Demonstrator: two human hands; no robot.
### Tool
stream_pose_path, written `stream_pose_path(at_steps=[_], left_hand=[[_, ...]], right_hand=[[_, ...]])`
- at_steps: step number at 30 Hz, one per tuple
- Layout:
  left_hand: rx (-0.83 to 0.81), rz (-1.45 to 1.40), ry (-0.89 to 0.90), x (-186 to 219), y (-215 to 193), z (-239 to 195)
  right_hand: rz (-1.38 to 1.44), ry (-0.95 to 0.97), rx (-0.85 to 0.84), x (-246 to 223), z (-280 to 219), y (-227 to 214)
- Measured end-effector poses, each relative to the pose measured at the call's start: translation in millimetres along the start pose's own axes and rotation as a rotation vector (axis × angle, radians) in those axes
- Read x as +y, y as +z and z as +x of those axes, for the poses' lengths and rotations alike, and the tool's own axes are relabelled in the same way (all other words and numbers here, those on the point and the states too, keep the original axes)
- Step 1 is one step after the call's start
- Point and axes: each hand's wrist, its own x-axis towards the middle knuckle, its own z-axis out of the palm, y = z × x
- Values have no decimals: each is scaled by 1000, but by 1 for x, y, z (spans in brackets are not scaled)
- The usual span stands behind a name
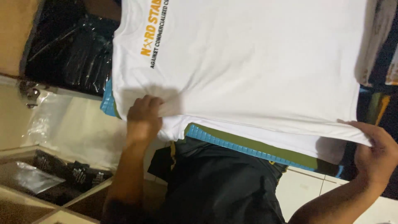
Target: The person folds a black t-shirt and then a white t-shirt on a table. They smooth the fabric, fold the sleeves and sides inward, and then fold the shirts in half to create neat stacks.
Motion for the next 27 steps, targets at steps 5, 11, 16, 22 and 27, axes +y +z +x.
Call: stream_pose_path(at_steps=[5,11,16,22,27], left_hand=[[-161,43,-230,-24,-48,-22],[-112,-113,-545,-78,-73,17],[248,-582,-7,-134,-66,139],[149,-532,-84,-150,-60,246],[44,-439,-227,-173,-19,308]], right_hand=[[259,185,246,96,5,20],[338,275,193,125,58,41],[396,376,154,146,173,63],[409,571,172,162,258,86],[247,41,216,183,268,94]])
